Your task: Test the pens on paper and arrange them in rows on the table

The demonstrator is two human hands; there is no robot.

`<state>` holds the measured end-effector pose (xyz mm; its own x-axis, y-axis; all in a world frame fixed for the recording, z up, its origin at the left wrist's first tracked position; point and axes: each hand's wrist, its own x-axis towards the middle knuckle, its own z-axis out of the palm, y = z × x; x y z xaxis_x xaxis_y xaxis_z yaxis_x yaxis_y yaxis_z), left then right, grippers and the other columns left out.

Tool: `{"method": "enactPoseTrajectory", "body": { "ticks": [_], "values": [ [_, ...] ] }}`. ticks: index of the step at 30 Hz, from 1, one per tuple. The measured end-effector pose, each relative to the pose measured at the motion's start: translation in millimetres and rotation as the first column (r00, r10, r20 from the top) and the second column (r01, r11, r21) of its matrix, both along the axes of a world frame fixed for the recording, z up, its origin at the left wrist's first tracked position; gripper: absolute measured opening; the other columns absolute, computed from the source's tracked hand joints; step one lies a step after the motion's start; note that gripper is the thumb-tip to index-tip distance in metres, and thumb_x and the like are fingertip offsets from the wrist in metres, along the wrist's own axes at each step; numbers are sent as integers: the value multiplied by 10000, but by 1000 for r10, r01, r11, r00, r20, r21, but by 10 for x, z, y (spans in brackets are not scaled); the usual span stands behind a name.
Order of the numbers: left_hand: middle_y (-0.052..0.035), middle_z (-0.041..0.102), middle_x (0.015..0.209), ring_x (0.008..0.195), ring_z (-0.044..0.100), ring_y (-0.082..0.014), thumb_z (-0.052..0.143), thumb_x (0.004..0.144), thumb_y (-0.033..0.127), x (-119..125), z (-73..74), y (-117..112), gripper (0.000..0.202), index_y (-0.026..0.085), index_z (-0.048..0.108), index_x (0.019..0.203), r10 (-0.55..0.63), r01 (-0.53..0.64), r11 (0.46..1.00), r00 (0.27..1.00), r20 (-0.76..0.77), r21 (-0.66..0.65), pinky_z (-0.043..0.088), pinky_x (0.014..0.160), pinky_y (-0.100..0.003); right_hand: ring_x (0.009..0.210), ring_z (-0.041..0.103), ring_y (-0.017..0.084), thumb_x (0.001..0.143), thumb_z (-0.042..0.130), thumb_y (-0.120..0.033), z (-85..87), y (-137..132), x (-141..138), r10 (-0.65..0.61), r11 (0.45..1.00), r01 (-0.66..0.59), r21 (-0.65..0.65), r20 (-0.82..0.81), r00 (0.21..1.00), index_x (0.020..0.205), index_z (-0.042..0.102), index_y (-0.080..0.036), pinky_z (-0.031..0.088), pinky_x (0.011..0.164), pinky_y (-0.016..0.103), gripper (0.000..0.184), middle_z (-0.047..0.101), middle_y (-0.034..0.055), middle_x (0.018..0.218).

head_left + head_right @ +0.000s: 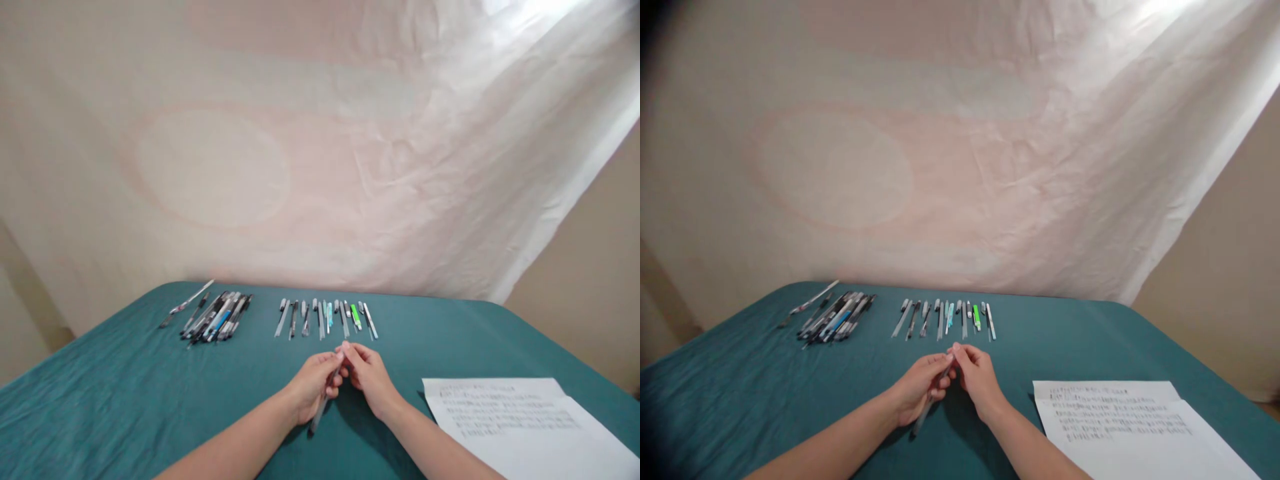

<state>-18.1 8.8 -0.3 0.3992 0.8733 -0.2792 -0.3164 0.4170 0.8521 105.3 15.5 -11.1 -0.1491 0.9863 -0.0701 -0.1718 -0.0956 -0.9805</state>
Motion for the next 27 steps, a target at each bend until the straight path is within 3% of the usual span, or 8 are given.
{"method": "enactPoseTrajectory", "body": {
  "ticks": [7,27],
  "values": [
    [93,340,518,364,157,10,569,675,468,-8,28,-14,355,174,431,818,-41,41,999,999,-5,-32,10,388,-172,346,252,21,678,558,-531,11,-1,-9,-33,999,32,18,12,999,785,630,-115,171,331,166,435,415,-60,466],
    [121,290,443,336,133,5,557,643,530,-5,89,-11,389,207,376,761,-73,65,996,991,-115,-68,11,395,-183,356,231,28,676,561,-528,-6,-26,-9,-85,996,84,44,40,996,767,650,-101,140,336,178,446,401,-52,452]
  ]
}}
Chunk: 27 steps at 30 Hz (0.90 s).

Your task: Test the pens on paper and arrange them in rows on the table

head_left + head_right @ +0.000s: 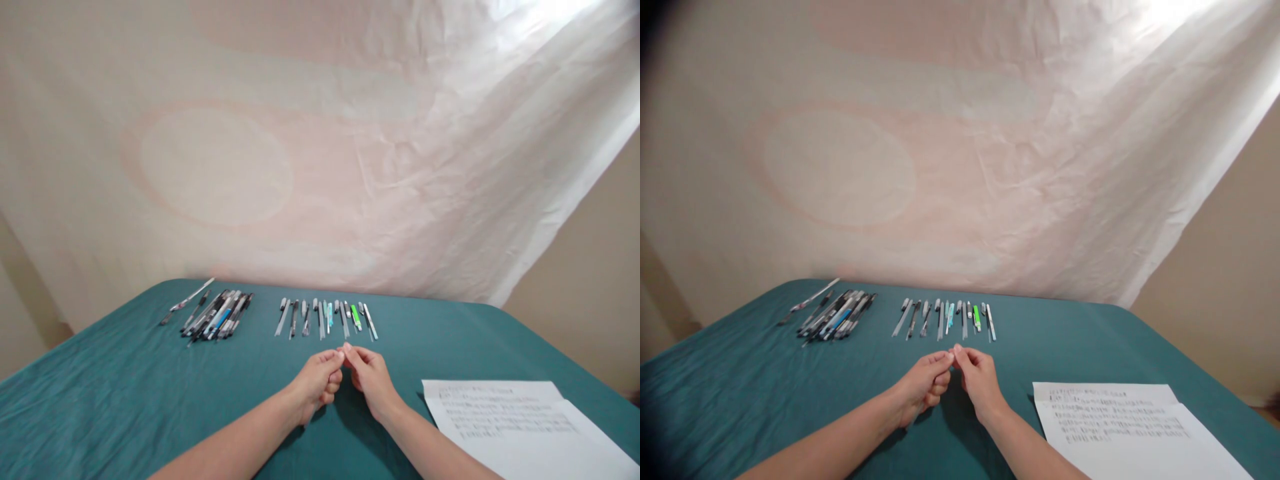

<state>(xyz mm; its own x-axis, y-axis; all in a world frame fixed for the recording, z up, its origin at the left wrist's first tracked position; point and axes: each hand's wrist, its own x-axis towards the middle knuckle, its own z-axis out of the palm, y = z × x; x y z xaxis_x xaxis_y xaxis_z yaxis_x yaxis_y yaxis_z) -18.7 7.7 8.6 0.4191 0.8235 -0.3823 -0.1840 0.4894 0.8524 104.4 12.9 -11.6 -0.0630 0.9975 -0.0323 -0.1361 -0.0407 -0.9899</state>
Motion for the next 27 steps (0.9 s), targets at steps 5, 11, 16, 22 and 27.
{"method": "enactPoseTrajectory", "body": {
  "ticks": [5,11,16,22,27],
  "values": [
    [124,275,436,337,129,-1,552,639,544,-5,-14,9,397,212,377,767,-13,13,1000,1000,-23,-1,15,394,-178,360,230,34,669,557,-537,-8,-11,-8,-44,999,44,26,29,999,723,659,-97,145,339,183,455,412,-44,438],
    [125,259,437,334,124,-2,522,645,588,-13,-52,15,420,221,398,806,-35,36,999,998,-45,9,21,395,-173,365,217,31,666,565,-528,1,-23,-7,-50,999,49,19,5,999,698,651,-104,137,343,182,434,399,-46,441],
    [119,252,451,345,122,-10,468,646,641,-3,-50,-11,480,216,443,868,-22,25,998,998,-59,52,30,385,-176,351,230,22,669,568,-521,-18,6,4,-29,1000,29,5,-22,999,747,649,-98,138,327,172,437,422,-41,459],
    [79,368,495,370,163,-14,421,665,649,2,-17,-35,529,156,483,847,15,-10,996,998,-60,86,61,378,-172,344,256,33,685,562,-504,21,66,12,-105,993,99,-60,-108,989,785,633,-126,192,314,168,397,360,-71,439],
    [32,469,508,384,263,-32,392,741,550,0,-35,-23,435,151,442,906,78,-78,996,997,-6,52,114,393,-161,413,356,41,648,615,-463,75,189,151,-220,975,208,-75,-232,947,756,627,-142,282,348,169,339,500,-19,598]
  ]
}}
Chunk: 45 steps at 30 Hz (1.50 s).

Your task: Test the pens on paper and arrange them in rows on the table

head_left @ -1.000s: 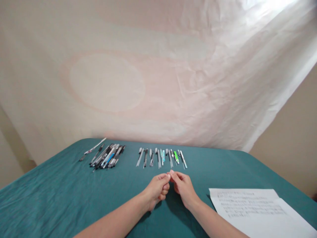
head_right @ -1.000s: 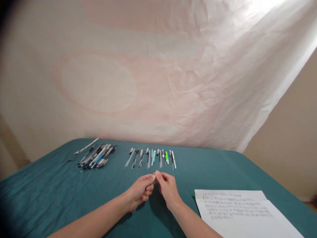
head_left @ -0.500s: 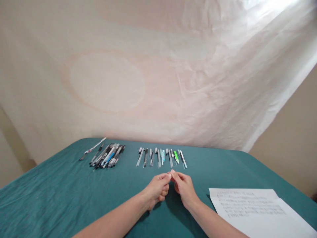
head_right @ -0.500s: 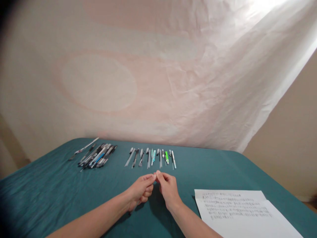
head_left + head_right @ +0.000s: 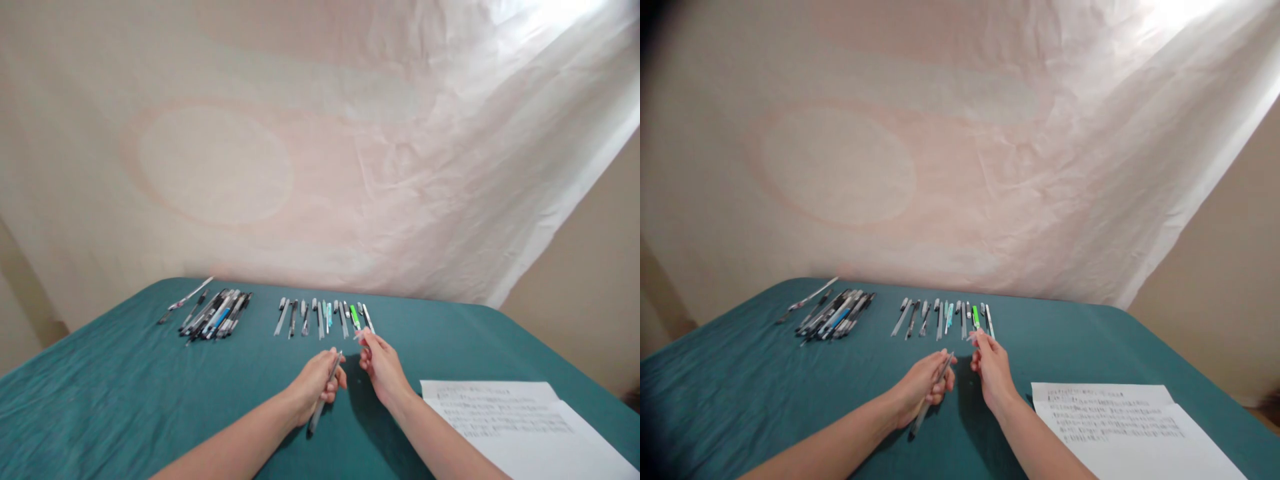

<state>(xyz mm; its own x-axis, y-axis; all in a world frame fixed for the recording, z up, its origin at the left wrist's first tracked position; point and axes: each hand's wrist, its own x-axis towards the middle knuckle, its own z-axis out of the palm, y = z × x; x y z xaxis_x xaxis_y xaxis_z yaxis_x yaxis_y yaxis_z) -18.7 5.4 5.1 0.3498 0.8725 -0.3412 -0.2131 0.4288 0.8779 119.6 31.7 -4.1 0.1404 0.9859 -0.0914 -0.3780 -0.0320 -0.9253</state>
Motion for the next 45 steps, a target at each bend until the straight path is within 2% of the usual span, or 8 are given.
{"method": "enactPoseTrajectory", "body": {
  "ticks": [4,6,12,17,24,30,36,45],
  "values": [
    [10,496,547,420,337,-41,441,763,365,-6,-44,28,239,148,428,859,33,-30,998,996,80,-48,147,405,-158,496,459,74,651,599,-466,38,319,259,-15,995,-2,96,178,984,785,624,-135,363,413,192,358,576,31,700],
    [8,499,575,433,353,-38,462,757,286,-18,-63,43,175,145,428,854,33,-26,998,993,113,-62,155,408,-157,503,475,81,667,554,-491,24,577,433,-146,984,89,156,407,902,799,616,-143,385,434,199,377,595,30,698],
    [10,488,605,447,368,-35,470,773,270,-50,-90,69,147,141,443,838,8,2,998,990,141,-67,166,409,-163,467,485,93,623,616,-336,-174,1321,836,-152,988,124,88,628,763,682,594,-121,371,417,202,224,594,28,587],
    [11,488,612,443,368,-34,482,768,279,-53,-100,75,153,142,450,829,3,5,998,991,136,-64,167,409,-168,481,519,98,673,609,-259,-358,1638,865,-70,996,80,26,773,631,650,592,-114,407,479,217,148,584,8,549],
    [11,495,614,441,367,-32,498,759,286,-55,-120,83,165,146,451,831,-5,13,999,989,144,-49,164,408,-165,815,561,146,832,480,-292,-424,1813,832,38,999,5,-46,876,480,1002,539,-141,477,689,317,235,562,48,999],
    [9,498,609,441,373,-30,512,757,266,-55,-123,83,148,144,454,819,-4,14,998,986,164,-59,173,401,-155,797,564,148,806,514,-282,-325,1760,823,18,1000,-8,-16,896,444,892,580,-128,455,710,318,188,595,46,915],
    [6,499,610,441,379,-21,524,761,230,-84,-118,95,120,135,467,807,12,12,996,968,252,-93,208,394,-129,671,574,158,731,514,-296,-62,1408,652,-39,998,-21,61,826,562,728,625,-134,410,588,239,197,639,62,710],
    [-7,515,645,487,449,-26,533,771,228,-107,-159,111,112,125,501,800,54,1,990,924,378,-143,364,466,-127,471,452,66,727,488,-538,1,218,62,404,910,-399,-114,464,788,781,603,-146,331,381,165,412,570,26,682]
  ]
}}
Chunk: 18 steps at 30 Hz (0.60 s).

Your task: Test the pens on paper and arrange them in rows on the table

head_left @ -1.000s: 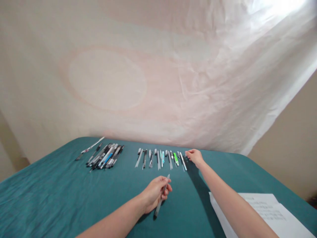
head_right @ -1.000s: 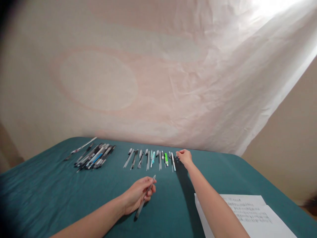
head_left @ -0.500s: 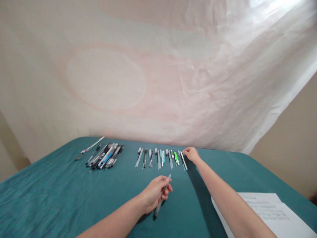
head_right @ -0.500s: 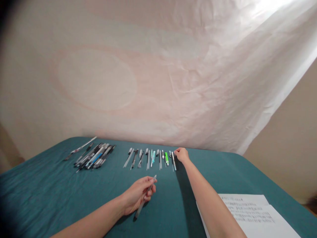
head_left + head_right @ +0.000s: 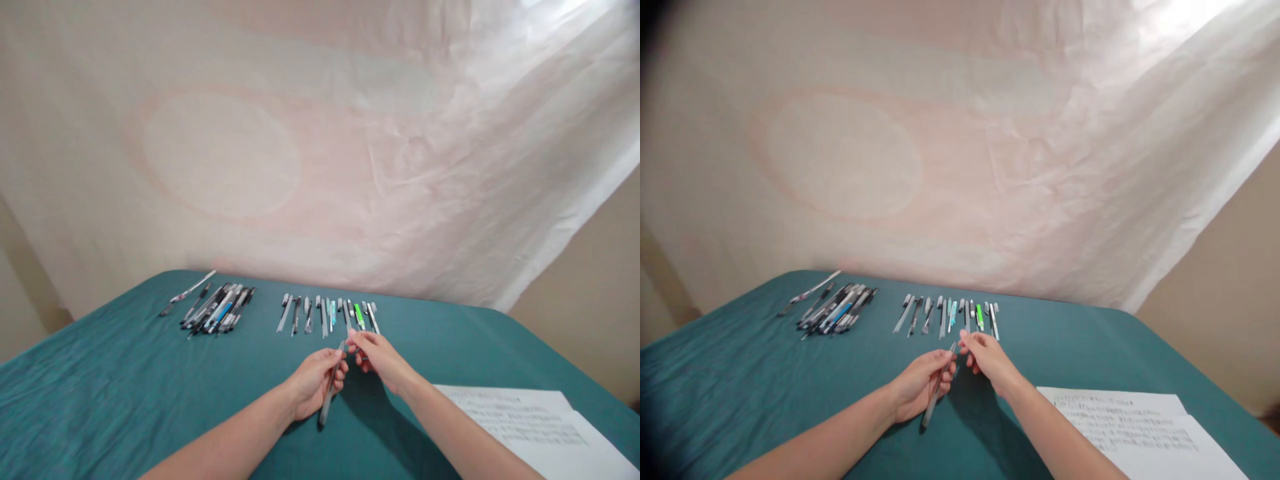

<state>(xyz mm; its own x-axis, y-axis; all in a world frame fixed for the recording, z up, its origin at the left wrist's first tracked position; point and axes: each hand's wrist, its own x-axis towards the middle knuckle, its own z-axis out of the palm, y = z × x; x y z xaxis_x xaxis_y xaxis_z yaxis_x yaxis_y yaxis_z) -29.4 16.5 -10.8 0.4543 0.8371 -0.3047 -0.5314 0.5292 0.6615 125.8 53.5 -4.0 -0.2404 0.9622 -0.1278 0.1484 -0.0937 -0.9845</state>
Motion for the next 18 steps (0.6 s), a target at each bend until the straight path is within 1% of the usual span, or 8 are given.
{"method": "enactPoseTrajectory", "body": {
  "ticks": [2,4,9,12,16,18],
  "values": [
    [-6,516,648,494,457,-25,545,766,237,5,2,-4,122,122,509,785,-3,3,1000,1000,5,12,385,487,-132,460,422,62,715,513,-533,-19,-118,-51,19,1000,-21,-19,-61,998,734,593,-146,321,386,161,395,526,-4,600],
    [-5,519,653,504,466,-26,559,757,251,10,6,-7,139,120,517,774,-13,13,999,1000,5,30,398,503,-136,456,404,62,707,531,-522,-26,-169,-75,19,1000,-19,-4,-91,996,705,586,-145,320,395,165,381,488,-23,549],
    [-7,534,665,528,484,-33,577,742,284,17,-15,-5,168,121,538,753,-44,47,994,999,-27,99,408,533,-146,465,400,67,671,591,-483,-21,-199,-83,-12,999,19,39,-152,988,672,578,-148,319,421,180,335,489,-29,544],
    [-26,557,700,550,500,-48,573,742,307,24,-15,-16,188,120,556,754,-69,77,986,996,-59,147,413,558,-167,464,394,68,666,609,-456,-35,-211,-77,-18,998,28,49,-179,984,660,578,-147,313,437,186,311,486,-32,528],
    [-72,583,793,624,520,-69,541,760,336,33,76,-73,251,100,602,818,-130,151,964,986,-109,220,410,630,-190,447,361,60,670,614,-437,-59,-204,-57,-65,997,76,35,-248,967,680,585,-142,306,432,191,296,464,-38,527],
    [-83,585,823,647,514,-78,528,765,347,32,140,-111,280,96,622,849,-153,188,948,977,-151,256,400,635,-195,444,355,57,670,618,-430,-57,-196,-44,-89,994,103,37,-273,958,696,587,-143,300,420,188,290,455,-39,537]
  ]
}}
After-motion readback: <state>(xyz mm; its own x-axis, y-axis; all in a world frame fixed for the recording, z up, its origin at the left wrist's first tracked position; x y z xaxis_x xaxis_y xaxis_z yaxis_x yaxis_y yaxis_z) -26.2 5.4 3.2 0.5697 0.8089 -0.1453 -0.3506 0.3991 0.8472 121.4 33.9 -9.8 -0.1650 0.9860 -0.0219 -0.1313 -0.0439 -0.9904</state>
